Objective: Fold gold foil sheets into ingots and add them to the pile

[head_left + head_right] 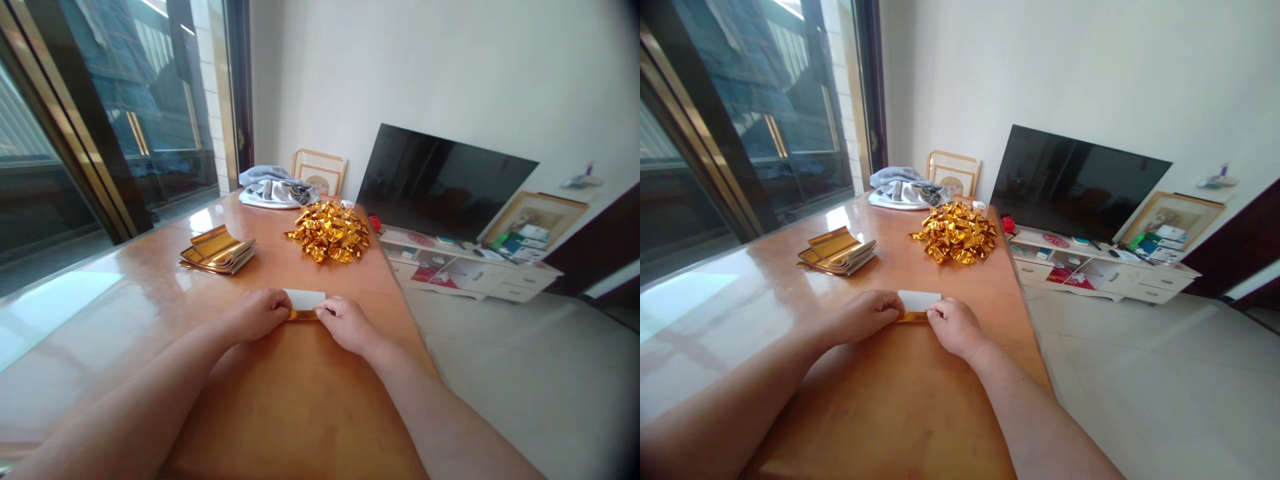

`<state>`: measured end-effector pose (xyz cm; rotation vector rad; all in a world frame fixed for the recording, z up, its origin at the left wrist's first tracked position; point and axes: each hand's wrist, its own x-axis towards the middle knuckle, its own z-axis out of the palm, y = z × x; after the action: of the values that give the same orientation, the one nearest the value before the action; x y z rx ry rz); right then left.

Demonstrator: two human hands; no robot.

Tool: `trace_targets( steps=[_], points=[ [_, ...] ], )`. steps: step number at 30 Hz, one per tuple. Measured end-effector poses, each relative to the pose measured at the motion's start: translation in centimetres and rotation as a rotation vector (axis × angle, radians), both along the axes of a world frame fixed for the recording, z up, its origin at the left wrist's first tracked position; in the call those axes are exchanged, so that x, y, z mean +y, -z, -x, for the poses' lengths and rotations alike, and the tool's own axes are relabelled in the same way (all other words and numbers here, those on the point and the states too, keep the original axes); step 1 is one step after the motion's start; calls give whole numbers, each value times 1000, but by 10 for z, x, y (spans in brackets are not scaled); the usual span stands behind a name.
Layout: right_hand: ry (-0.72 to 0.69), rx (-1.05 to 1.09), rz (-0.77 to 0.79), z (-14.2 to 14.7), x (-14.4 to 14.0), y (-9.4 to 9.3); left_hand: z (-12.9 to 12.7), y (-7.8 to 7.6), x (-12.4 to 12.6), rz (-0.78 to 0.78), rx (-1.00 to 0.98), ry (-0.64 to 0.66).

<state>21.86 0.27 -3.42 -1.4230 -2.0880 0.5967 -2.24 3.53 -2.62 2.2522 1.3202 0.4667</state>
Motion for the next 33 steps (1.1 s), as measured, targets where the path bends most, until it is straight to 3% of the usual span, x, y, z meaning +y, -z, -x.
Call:
trace_targets(
  steps=[5, 14, 33],
  points=[
    [104, 51, 72, -4, 7, 11, -1, 3, 3, 7, -6, -112],
    [166, 45, 71, -3, 10, 14, -6, -2, 5, 17, 20, -133],
    [135, 44, 116, -6, 12, 11, -11, -1, 6, 42, 46, -156]
  ],
)
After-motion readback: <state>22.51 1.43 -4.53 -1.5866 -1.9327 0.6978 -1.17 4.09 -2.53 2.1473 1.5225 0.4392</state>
